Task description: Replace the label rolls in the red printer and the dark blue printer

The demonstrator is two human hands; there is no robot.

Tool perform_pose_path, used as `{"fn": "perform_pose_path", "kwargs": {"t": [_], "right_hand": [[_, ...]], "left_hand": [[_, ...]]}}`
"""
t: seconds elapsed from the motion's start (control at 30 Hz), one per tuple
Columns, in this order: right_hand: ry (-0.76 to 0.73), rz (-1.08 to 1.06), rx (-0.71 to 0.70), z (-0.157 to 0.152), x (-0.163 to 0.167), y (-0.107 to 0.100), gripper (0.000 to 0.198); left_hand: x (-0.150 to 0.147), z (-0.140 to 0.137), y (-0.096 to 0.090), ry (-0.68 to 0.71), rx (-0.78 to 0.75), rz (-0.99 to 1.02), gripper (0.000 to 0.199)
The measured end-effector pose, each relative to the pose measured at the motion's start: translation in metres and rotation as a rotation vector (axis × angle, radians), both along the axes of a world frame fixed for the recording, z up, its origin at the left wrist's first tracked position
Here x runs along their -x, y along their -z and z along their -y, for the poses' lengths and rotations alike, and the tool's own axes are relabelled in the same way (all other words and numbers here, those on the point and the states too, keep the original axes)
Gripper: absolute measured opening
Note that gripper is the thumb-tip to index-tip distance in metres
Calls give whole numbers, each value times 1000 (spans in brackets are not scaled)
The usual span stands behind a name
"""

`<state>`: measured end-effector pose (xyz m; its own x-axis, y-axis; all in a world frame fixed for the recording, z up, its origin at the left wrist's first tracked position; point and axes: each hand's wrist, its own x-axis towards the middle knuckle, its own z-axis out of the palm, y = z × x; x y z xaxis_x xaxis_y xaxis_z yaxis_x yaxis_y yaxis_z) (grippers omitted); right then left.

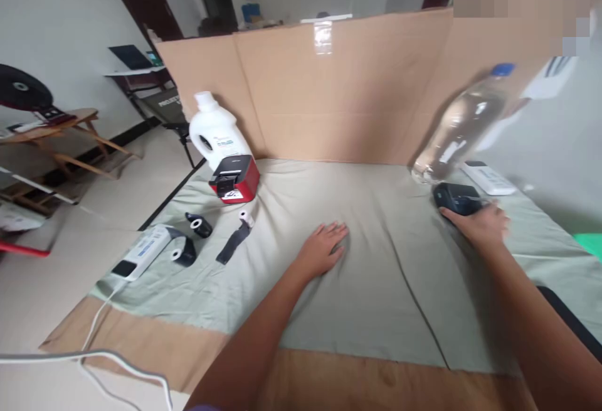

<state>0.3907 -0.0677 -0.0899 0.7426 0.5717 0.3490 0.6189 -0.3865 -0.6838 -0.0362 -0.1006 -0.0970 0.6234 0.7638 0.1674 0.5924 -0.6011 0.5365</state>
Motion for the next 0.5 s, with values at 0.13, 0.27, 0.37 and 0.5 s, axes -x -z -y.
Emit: {"fn": "perform_pose_path", "kwargs": {"t": [0.13,0.27,0.37,0.5], "right_hand": [[8,213,-181,16,83,-21,121],[-515,260,-253,3,212,-28,86],[-898,11,-269,-33,319,-24,62],[-1172,-421,-86,-87,449,-20,50]], "left_hand": [[21,-7,-24,-230,-150,420,40],[100,-43,-78,-618,-362,846,34],[183,-86,-105,-977,-288,1002,34],[258,-133,-97,-1219,-3,1030,18]]}}
